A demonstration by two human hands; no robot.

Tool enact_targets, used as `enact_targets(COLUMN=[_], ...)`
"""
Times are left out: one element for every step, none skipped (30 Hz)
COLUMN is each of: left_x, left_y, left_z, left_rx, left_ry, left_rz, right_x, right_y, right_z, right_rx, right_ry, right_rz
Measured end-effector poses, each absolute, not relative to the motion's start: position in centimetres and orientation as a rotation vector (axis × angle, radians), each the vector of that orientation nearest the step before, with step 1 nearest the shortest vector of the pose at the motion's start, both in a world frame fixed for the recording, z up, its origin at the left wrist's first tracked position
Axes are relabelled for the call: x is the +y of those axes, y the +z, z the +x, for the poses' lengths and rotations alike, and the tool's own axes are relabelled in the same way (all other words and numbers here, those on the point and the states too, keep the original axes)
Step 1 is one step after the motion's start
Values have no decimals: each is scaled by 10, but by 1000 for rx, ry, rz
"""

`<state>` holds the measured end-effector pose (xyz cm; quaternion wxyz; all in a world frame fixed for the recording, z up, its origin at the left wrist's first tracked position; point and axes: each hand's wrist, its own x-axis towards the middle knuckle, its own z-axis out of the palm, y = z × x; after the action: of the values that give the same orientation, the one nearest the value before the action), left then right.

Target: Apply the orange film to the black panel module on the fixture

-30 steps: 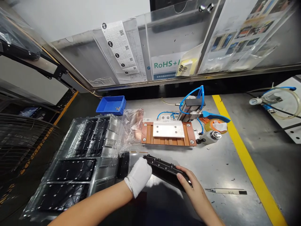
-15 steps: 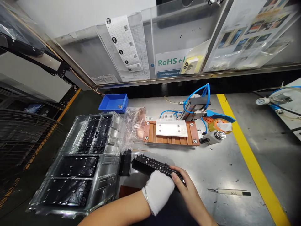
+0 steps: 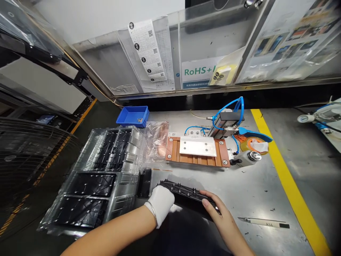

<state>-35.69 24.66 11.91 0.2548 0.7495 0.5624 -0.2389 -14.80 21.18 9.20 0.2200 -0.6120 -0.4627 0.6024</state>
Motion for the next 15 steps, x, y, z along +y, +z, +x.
enact_targets(left_x=[244, 241, 237, 233, 228, 223, 218, 212, 207, 202, 198, 194, 192, 190, 189], left_y=[130, 142, 156, 168, 178, 185, 188, 188, 185, 180, 174, 168, 162, 157, 154], left_z=[-356, -358, -361, -366, -372, -378, -382, -384, -384, -381, -375, -368, -361, -354, -349], left_rx=[1538, 1556, 1572, 1581, 1580, 1562, 1533, 1489, 1440, 1387, 1314, 1228, 1139, 1059, 1005], left_ry=[-724, -770, -762, -688, -553, -363, -153, 42, 208, 357, 489, 620, 753, 886, 1011], left_rz=[2026, 2024, 2031, 2032, 2004, 1925, 1775, 1568, 1327, 1096, 907, 772, 691, 643, 604], right_x=[212, 211, 209, 207, 205, 203, 201, 200, 199, 198, 198, 197, 196, 195, 194], right_y=[91, 89, 88, 88, 88, 89, 91, 93, 95, 97, 98, 99, 98, 95, 91], right_z=[-147, -145, -142, -139, -136, -134, -132, -133, -135, -138, -143, -148, -154, -161, -167], right_rx=[-1297, -1337, -1399, -1478, -1558, -1632, -1691, -1733, -1765, -1794, -1824, -1852, -1878, -1905, -1932], right_ry=[1655, 1624, 1567, 1475, 1344, 1192, 1036, 893, 769, 668, 587, 525, 480, 455, 454], right_rz=[-1699, -1708, -1716, -1722, -1723, -1711, -1683, -1644, -1601, -1553, -1499, -1440, -1384, -1328, -1278])
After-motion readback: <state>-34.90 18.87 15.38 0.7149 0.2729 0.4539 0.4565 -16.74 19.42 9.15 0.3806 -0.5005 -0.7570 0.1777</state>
